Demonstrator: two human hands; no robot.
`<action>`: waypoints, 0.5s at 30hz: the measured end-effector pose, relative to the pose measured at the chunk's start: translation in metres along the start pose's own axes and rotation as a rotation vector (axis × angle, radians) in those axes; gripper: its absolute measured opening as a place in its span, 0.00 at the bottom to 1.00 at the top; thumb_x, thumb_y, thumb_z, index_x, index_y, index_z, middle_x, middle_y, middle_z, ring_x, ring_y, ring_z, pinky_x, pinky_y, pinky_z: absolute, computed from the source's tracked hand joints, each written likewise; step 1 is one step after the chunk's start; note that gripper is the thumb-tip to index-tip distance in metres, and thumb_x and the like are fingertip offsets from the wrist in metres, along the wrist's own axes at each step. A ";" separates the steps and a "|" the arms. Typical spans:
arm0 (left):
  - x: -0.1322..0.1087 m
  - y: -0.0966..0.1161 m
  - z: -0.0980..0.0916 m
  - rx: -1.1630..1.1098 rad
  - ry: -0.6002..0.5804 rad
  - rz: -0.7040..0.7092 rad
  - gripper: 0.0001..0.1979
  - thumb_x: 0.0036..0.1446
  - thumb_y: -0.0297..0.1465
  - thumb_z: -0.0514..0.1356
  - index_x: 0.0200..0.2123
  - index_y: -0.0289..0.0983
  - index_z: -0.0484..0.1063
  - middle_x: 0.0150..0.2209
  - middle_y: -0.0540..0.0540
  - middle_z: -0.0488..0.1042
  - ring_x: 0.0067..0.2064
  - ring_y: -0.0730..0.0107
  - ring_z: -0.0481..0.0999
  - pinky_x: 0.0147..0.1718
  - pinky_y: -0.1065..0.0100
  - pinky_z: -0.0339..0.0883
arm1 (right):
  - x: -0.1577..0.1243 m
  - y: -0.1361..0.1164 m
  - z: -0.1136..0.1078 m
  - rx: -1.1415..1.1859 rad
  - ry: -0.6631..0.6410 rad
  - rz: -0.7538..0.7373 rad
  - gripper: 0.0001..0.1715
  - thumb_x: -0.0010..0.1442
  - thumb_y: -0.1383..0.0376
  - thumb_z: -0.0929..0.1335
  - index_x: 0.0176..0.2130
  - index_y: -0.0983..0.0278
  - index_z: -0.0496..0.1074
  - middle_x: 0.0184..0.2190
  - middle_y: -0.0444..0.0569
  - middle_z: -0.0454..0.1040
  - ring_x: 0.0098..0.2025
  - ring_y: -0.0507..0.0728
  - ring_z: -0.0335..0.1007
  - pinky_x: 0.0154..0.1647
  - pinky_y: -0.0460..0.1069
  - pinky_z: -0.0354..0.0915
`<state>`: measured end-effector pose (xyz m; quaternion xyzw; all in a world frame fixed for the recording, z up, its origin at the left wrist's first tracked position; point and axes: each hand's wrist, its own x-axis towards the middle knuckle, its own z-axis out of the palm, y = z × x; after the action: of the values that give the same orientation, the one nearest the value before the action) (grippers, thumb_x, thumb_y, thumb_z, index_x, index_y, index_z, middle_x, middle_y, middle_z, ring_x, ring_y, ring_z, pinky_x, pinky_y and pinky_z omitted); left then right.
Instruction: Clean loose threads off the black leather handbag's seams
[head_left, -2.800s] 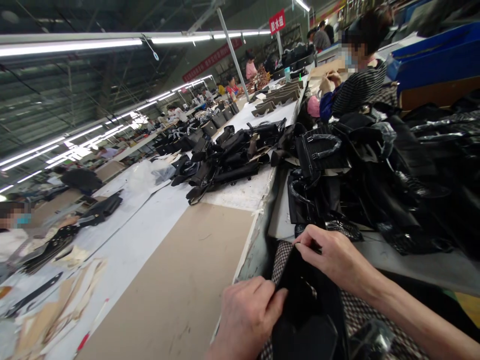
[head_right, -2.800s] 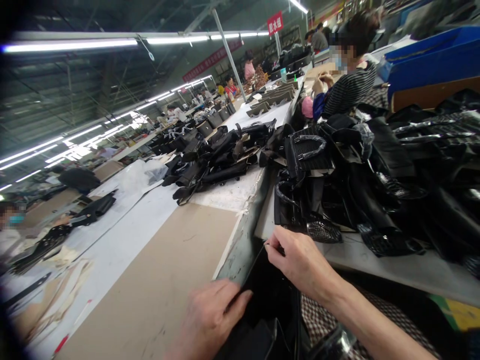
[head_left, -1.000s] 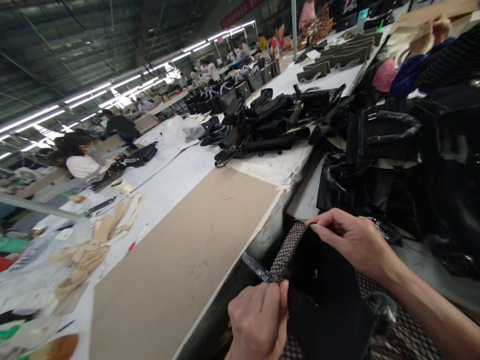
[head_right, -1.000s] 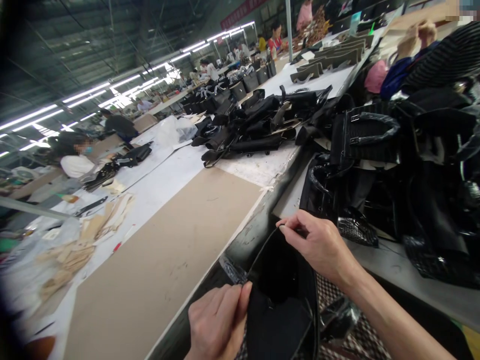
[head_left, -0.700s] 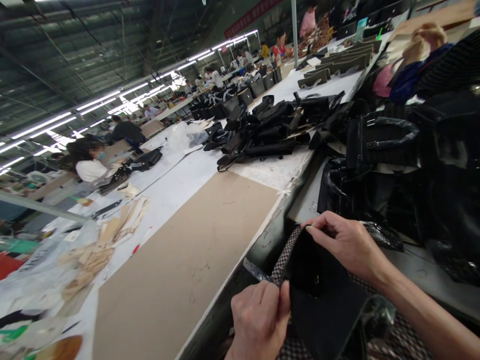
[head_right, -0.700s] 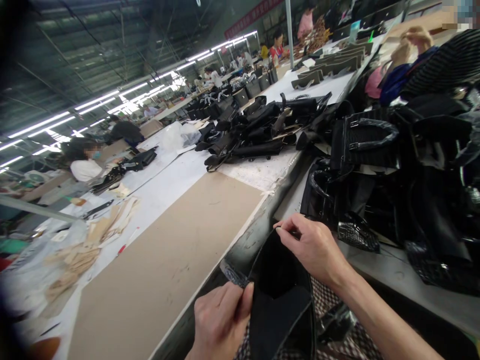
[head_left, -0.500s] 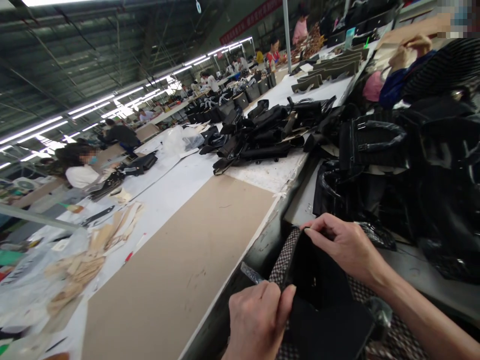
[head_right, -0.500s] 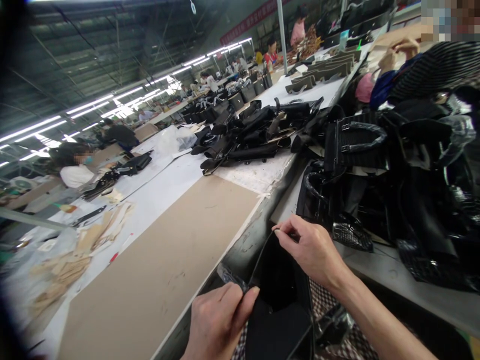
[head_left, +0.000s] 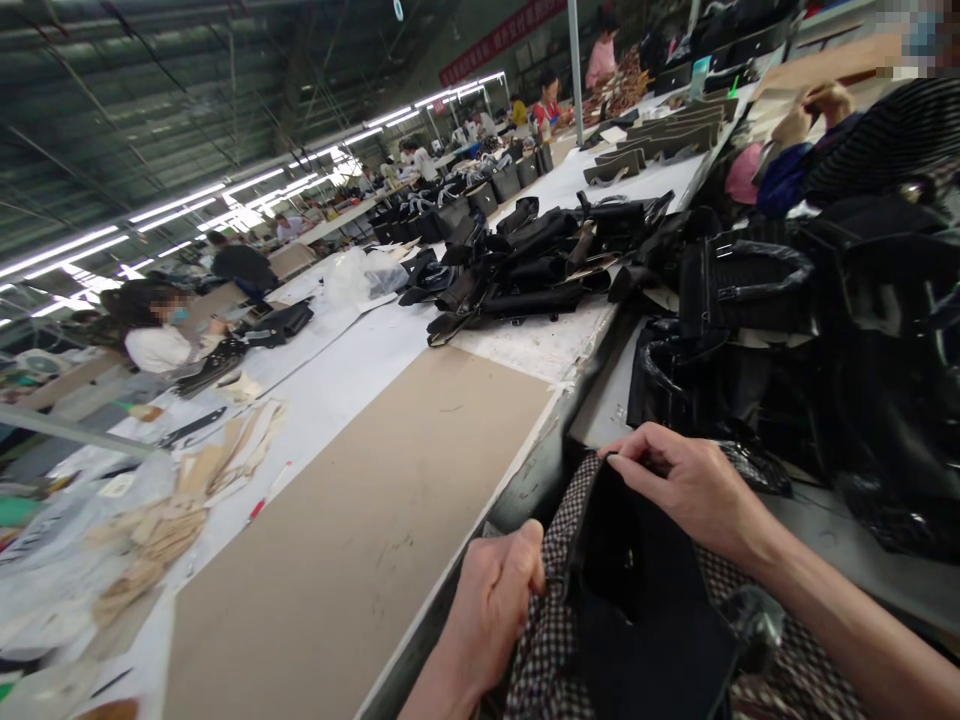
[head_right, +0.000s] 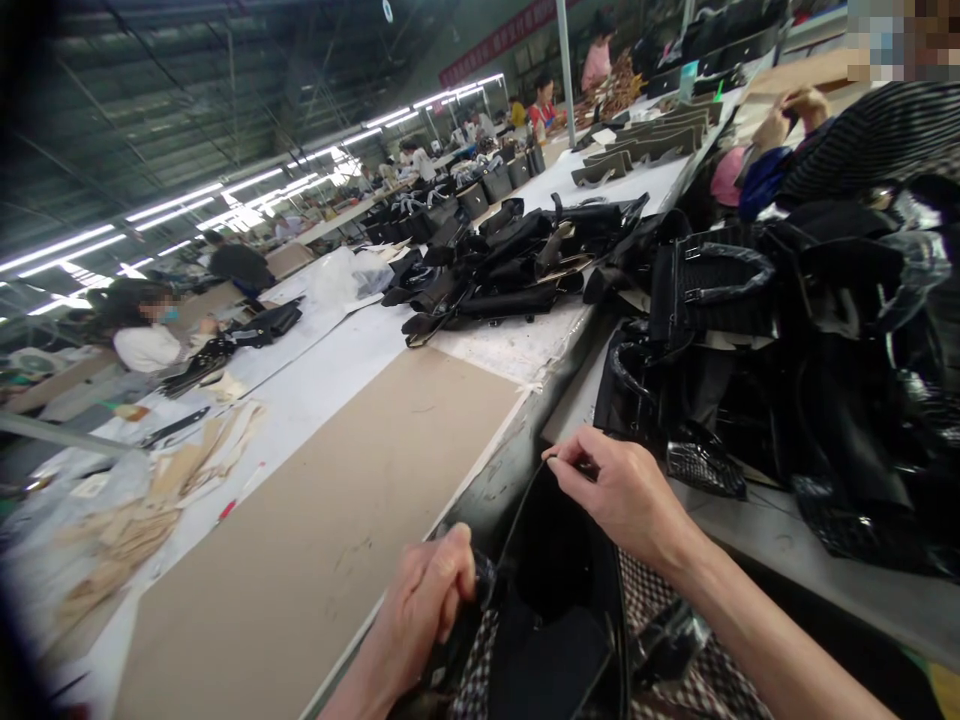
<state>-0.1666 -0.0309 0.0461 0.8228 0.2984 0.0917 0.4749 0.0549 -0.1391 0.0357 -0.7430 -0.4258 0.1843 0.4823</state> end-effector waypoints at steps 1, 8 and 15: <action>0.003 0.004 -0.006 -0.068 -0.008 -0.067 0.27 0.71 0.42 0.42 0.22 0.37 0.63 0.15 0.55 0.57 0.18 0.76 0.61 0.21 0.73 0.57 | -0.001 0.001 0.000 0.008 0.000 0.003 0.09 0.62 0.62 0.67 0.29 0.59 0.70 0.38 0.45 0.81 0.35 0.57 0.77 0.35 0.49 0.67; 0.038 0.044 -0.012 0.216 -0.200 0.118 0.18 0.62 0.44 0.59 0.51 0.40 0.68 0.29 0.52 0.72 0.29 0.69 0.71 0.27 0.71 0.58 | 0.000 0.000 0.000 0.020 0.004 -0.018 0.09 0.61 0.64 0.67 0.28 0.60 0.69 0.37 0.46 0.81 0.34 0.57 0.76 0.35 0.50 0.66; 0.054 0.049 0.010 0.529 -0.182 0.190 0.05 0.64 0.27 0.52 0.33 0.39 0.63 0.22 0.52 0.70 0.25 0.66 0.71 0.24 0.67 0.49 | 0.004 -0.003 -0.004 0.051 0.014 -0.018 0.09 0.60 0.66 0.67 0.27 0.60 0.65 0.34 0.47 0.81 0.34 0.57 0.76 0.34 0.49 0.67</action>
<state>-0.0988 -0.0255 0.0747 0.9471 0.1900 -0.0193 0.2580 0.0585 -0.1375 0.0409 -0.7281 -0.4240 0.1854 0.5056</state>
